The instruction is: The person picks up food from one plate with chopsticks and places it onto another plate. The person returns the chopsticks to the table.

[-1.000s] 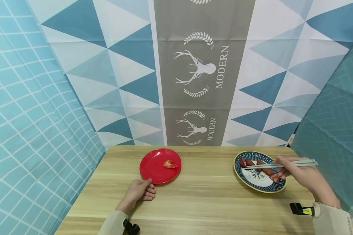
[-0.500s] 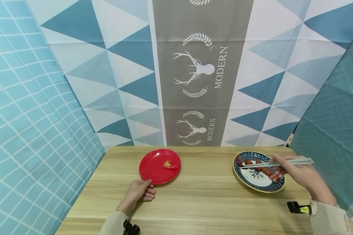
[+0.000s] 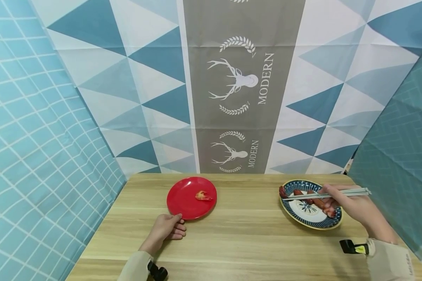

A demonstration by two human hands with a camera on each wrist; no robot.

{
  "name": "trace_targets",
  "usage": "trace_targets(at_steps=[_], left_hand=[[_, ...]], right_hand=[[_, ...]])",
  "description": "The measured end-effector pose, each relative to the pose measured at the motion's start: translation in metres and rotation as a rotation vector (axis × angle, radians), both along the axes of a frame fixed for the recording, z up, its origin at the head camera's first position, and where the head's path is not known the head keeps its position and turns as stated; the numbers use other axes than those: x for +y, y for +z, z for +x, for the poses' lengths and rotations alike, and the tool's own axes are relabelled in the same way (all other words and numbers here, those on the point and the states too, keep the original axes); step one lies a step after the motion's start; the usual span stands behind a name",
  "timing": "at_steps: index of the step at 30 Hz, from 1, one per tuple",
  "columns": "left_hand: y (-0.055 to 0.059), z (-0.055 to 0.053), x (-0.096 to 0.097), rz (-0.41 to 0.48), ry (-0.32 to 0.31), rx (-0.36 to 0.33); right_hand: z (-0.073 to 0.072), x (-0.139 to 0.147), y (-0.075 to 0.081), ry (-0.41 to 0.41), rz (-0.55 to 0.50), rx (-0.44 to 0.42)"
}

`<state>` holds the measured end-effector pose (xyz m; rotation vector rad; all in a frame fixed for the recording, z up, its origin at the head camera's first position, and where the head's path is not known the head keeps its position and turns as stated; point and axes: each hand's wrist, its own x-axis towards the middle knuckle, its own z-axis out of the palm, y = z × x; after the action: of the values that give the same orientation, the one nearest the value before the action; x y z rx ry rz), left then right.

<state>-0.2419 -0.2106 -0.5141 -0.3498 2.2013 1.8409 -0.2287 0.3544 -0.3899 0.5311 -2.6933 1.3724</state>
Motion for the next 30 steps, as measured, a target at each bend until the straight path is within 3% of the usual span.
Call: trace_targets(at_steps=[6,15,22,30], left_hand=[[-0.001,0.0,0.001,-0.01,0.0,-0.001],[-0.001,-0.001,0.001,-0.017,0.01,-0.001],[0.0,0.0,0.0,-0.011,0.002,0.009],[-0.002,-0.001,0.0,-0.012,0.005,0.007]], right_hand=[[0.0,-0.002,0.002,0.026,-0.033,-0.055],[-0.002,-0.006,0.01,-0.045,0.007,-0.103],[-0.004,-0.01,0.011,-0.07,0.068,-0.059],[-0.007,-0.017,0.015,-0.094,0.085,-0.088]])
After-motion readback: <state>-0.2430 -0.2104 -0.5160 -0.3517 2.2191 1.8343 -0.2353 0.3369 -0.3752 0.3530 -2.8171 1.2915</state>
